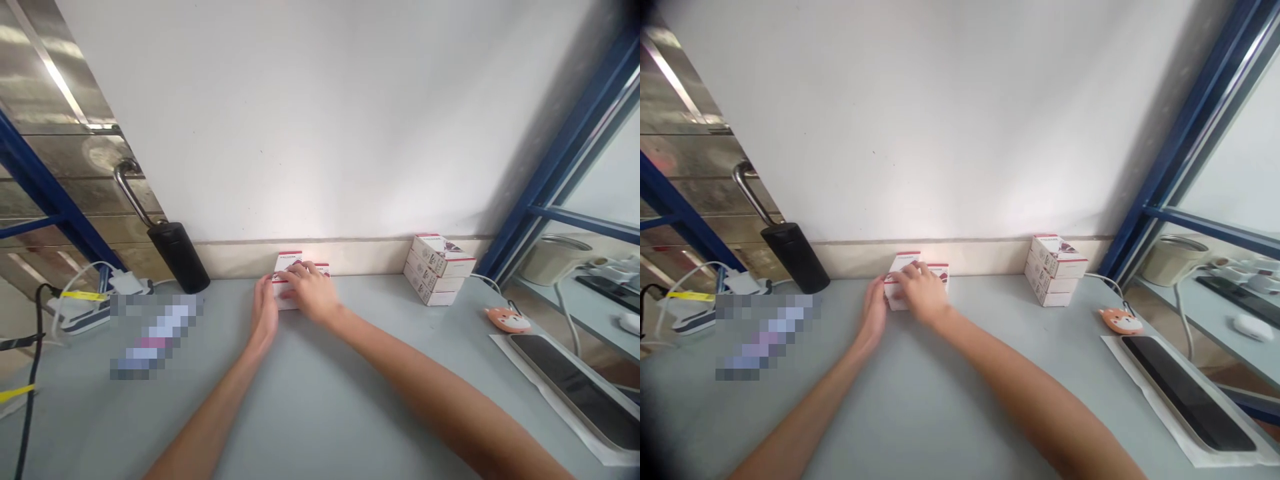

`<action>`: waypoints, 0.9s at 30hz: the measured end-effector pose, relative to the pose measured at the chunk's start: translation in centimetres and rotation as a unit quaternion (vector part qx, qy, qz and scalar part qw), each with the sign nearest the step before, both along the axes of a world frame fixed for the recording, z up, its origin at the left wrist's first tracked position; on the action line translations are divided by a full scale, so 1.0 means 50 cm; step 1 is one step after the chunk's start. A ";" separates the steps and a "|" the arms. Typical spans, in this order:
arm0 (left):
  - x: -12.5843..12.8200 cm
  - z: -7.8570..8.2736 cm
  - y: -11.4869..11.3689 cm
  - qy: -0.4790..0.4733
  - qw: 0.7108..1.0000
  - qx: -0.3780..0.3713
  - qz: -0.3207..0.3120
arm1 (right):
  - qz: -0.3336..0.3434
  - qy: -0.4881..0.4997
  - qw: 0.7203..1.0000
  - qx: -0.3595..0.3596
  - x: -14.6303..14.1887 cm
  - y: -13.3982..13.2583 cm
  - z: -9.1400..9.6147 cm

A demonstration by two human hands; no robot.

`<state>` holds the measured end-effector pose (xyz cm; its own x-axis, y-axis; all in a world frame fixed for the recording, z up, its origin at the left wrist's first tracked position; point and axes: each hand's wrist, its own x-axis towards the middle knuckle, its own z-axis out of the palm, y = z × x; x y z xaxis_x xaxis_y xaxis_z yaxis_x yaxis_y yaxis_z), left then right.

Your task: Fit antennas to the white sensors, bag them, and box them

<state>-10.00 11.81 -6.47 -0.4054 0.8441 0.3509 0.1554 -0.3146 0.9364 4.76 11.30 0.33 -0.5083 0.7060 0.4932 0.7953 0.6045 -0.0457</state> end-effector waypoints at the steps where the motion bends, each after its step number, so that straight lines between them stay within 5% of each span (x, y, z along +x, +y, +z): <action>1: -0.001 -0.001 0.001 -0.004 1.000 0.001 -0.004 | -0.010 0.007 1.000 -0.004 -0.012 0.003 -0.005; 8: 0.003 0.012 -0.012 0.005 0.999 -0.013 -0.049 | -0.049 0.045 0.997 -0.030 -0.019 -0.014 -0.019; 16: 0.000 0.027 -0.022 0.067 0.995 -0.032 -0.067 | -0.004 0.048 0.998 -0.049 0.014 -0.023 -0.006; 20: 0.006 0.036 -0.031 0.108 0.991 -0.047 -0.057 | -0.009 0.090 0.996 0.027 0.172 -0.037 0.013; 24: 0.022 0.037 -0.039 0.123 0.990 -0.066 -0.021 | -0.218 0.143 0.947 0.187 0.414 -0.034 0.029; 27: 0.042 0.044 -0.053 0.127 0.989 -0.077 0.006 | -0.315 0.154 0.913 0.208 0.553 -0.029 0.024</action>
<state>-7.92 9.17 -4.26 -0.3311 0.8912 0.3100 0.3936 -0.1681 0.9038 32.41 9.85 1.55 0.1429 0.5292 0.8364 0.9792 0.0473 -0.1972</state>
